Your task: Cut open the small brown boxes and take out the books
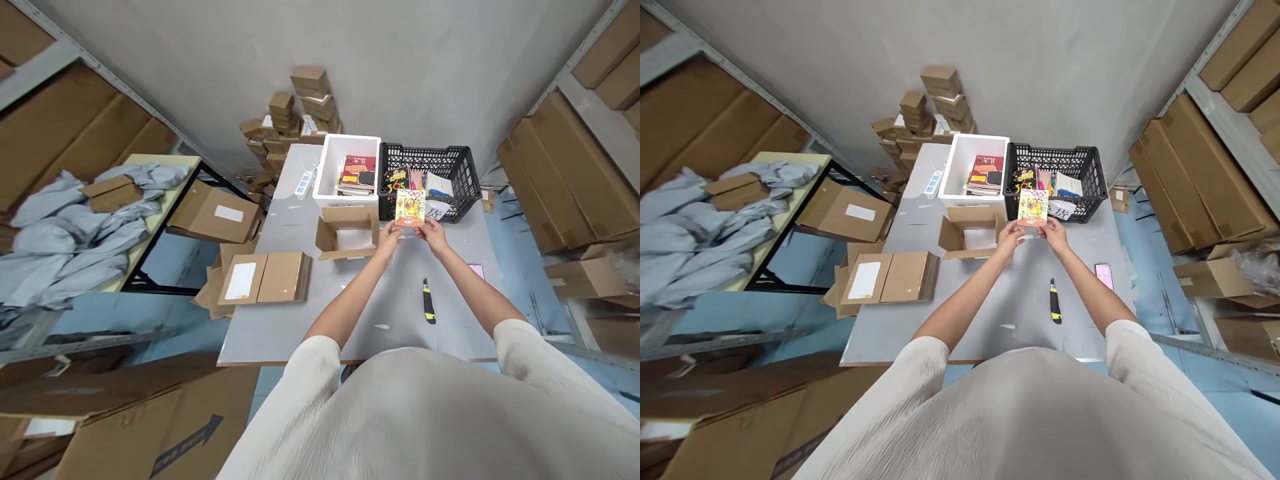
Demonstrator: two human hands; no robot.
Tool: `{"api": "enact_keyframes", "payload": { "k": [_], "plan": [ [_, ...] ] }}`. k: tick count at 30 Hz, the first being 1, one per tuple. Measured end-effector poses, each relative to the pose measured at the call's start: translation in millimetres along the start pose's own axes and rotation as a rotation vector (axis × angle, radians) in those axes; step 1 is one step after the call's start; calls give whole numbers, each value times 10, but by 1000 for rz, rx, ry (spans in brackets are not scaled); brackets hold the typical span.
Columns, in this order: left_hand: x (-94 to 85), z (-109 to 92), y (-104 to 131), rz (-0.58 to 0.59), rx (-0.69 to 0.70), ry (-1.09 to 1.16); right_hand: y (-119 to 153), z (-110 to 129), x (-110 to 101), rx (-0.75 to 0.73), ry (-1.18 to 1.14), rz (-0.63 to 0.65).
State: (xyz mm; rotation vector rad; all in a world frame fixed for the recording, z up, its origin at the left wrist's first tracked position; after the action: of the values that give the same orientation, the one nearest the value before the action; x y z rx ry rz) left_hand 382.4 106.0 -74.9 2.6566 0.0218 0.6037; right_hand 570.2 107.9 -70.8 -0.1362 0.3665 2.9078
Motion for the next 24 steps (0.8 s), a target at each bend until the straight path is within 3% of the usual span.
{"api": "enact_keyframes", "payload": {
  "k": [5,8,12,17,24],
  "plan": [
    [56,-169,-394,-83,35,31,-662,26,189,81,-42,35],
    [16,-166,-462,-104,43,14,-975,-6,289,163,-72,5],
    [-34,-107,-440,-97,34,-52,-1223,21,386,126,-81,47],
    [-82,-78,-364,-89,6,-133,-1146,-12,403,175,-208,96],
    [-166,-115,-157,-80,3,-188,-654,-104,397,274,-158,120]
  ]
}}
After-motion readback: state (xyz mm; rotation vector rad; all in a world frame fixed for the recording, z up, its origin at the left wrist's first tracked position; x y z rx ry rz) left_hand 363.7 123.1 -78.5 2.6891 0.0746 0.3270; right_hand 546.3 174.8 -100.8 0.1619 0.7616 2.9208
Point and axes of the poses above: each hand's wrist, its own y-axis away from the middle knuckle, its own x-axis out of the palm, z = x × y, the point moved 5 cm from there along -y, towards the middle knuckle, and after that the axes turned 7 degrees about y, right-handed, at the moved point
